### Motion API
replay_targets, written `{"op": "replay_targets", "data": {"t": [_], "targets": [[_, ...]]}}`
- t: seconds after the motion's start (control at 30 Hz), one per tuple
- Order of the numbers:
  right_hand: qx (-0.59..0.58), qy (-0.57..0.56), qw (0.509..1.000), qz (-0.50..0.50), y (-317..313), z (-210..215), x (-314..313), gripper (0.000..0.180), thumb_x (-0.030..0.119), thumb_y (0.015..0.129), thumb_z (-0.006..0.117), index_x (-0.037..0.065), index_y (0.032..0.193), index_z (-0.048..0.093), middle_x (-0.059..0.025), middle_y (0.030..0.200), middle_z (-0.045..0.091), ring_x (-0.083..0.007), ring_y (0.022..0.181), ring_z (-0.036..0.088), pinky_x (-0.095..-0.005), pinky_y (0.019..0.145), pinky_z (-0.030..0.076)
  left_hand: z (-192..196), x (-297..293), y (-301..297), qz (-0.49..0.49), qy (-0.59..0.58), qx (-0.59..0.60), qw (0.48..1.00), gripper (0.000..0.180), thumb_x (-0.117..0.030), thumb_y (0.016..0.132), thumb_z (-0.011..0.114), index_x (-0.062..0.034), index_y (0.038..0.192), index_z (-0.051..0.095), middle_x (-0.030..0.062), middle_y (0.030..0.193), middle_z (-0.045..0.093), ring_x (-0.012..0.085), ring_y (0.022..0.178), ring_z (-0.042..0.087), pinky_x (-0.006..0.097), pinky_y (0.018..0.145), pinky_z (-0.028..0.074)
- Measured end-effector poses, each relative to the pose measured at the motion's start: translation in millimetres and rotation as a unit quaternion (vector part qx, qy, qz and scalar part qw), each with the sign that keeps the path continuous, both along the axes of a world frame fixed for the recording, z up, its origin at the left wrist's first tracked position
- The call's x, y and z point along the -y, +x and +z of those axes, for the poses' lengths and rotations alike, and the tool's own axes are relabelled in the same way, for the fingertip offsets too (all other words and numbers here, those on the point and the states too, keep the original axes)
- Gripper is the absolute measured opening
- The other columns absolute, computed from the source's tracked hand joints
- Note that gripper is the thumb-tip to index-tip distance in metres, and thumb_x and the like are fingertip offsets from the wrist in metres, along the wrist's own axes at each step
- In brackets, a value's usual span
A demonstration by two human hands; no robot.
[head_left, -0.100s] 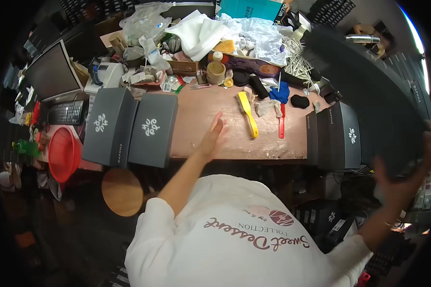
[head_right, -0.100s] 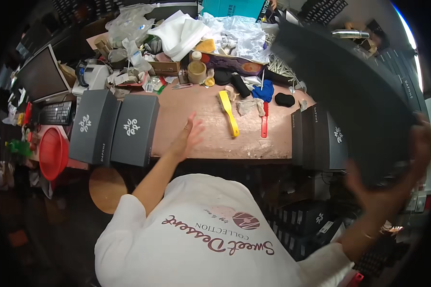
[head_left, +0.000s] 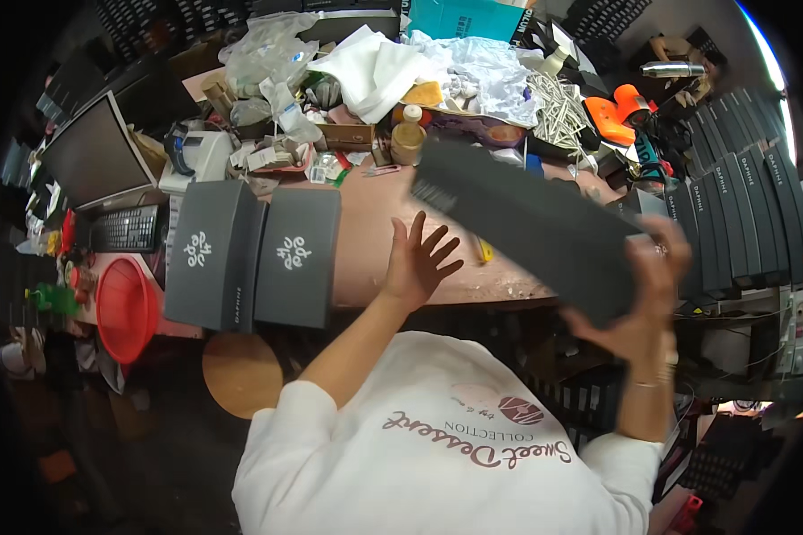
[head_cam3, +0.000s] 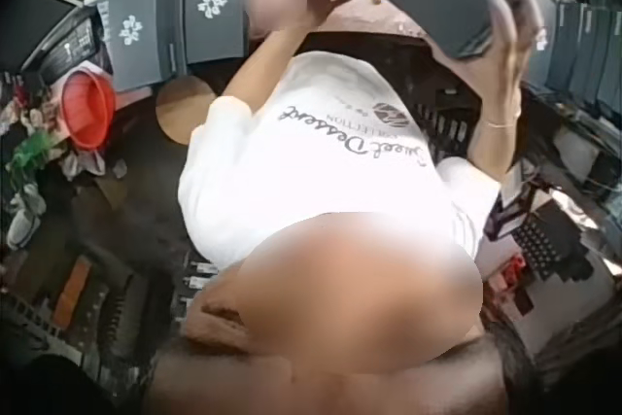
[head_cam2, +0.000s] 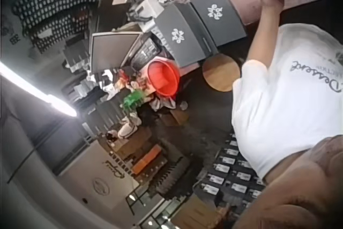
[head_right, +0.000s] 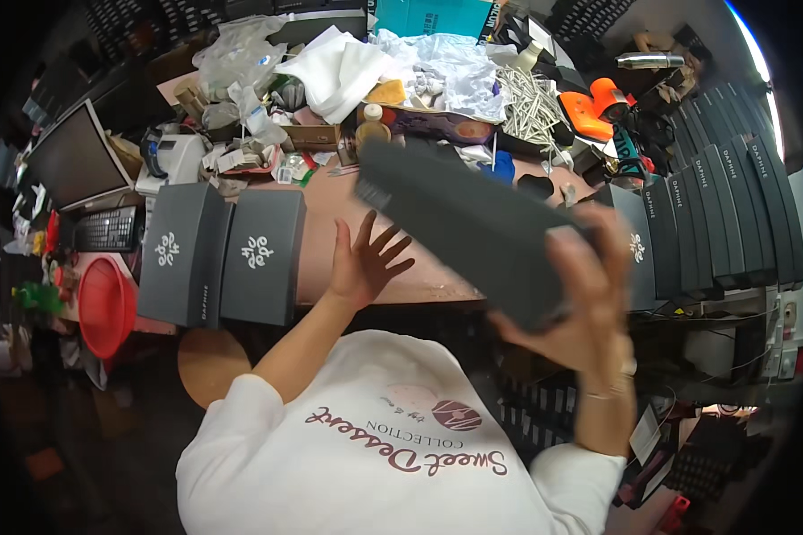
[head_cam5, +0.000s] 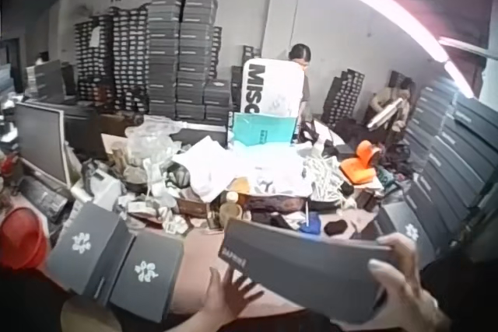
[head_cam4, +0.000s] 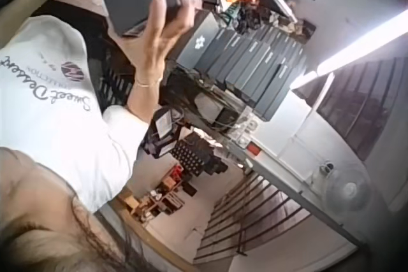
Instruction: Cleaning and packing shoes into boxes for storage or shipping.
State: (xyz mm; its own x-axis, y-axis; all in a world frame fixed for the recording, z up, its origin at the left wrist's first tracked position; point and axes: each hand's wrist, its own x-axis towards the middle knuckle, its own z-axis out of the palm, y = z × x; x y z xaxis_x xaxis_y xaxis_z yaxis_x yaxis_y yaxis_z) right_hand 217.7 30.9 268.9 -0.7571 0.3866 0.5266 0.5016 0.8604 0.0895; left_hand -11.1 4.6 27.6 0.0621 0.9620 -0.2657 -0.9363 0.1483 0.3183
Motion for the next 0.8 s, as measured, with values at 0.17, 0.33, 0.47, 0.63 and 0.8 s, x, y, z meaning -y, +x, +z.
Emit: {"op": "replay_targets", "data": {"t": [0.17, 0.33, 0.47, 0.63, 0.8], "targets": [[-0.046, -0.140, 0.983, 0.111, -78.8, -180.0, 47.1, 0.060, 0.028, 0.063, 0.081, 0.013, 0.116, 0.056, -0.0169, 0.123, 0.045, -0.0365, 0.117, 0.043, -0.0505, 0.098, 0.035, -69.0, -19.7, -53.1, 0.036, -0.093, 0.011, 0.995, 0.082, -0.066, 0.087, 0.048, -0.0072, 0.143, 0.035, 0.0162, 0.141, 0.042, 0.0300, 0.129, 0.042, 0.043, 0.104, 0.036], [-0.060, -0.396, 0.910, -0.104, -82.1, -307.1, 29.7, 0.073, 0.025, 0.078, 0.074, -0.003, 0.135, 0.038, -0.0265, 0.139, 0.035, -0.0441, 0.126, 0.038, -0.0470, 0.104, 0.033, -183.9, -8.2, -86.5, 0.033, -0.167, -0.385, 0.907, 0.069, -0.044, 0.094, 0.052, 0.0052, 0.138, 0.032, 0.0196, 0.134, 0.046, 0.0249, 0.120, 0.049, 0.036, 0.099, 0.042], [-0.116, -0.704, 0.674, -0.192, -76.3, -324.0, -19.5, 0.063, 0.029, 0.085, 0.069, -0.010, 0.127, 0.046, -0.0240, 0.122, 0.055, -0.0291, 0.110, 0.055, -0.0365, 0.095, 0.043, -175.9, 24.3, -75.4, -0.033, -0.247, -0.403, 0.881, 0.073, -0.034, 0.083, 0.071, 0.0082, 0.130, 0.036, 0.0203, 0.122, 0.050, 0.0251, 0.116, 0.048, 0.037, 0.096, 0.043], [-0.210, -0.867, 0.382, -0.243, -54.2, -311.7, -56.2, 0.057, 0.038, 0.090, 0.063, -0.004, 0.126, 0.050, -0.0134, 0.118, 0.059, -0.0188, 0.108, 0.056, -0.0336, 0.090, 0.047, -113.2, 16.4, -74.8, 0.030, -0.241, -0.197, 0.950, 0.062, -0.031, 0.079, 0.076, 0.0045, 0.121, 0.049, 0.0128, 0.111, 0.057, 0.0189, 0.106, 0.053, 0.034, 0.090, 0.045], [-0.248, -0.849, 0.413, -0.216, -62.8, -275.0, -58.3, 0.051, 0.040, 0.094, 0.055, 0.001, 0.126, 0.052, -0.0072, 0.117, 0.060, -0.0179, 0.109, 0.056, -0.0326, 0.093, 0.045, -74.5, 5.1, -75.3, 0.047, -0.199, -0.144, 0.968, 0.045, -0.036, 0.083, 0.071, -0.0014, 0.108, 0.058, 0.0059, 0.098, 0.060, 0.0131, 0.091, 0.057, 0.027, 0.081, 0.046]]}}
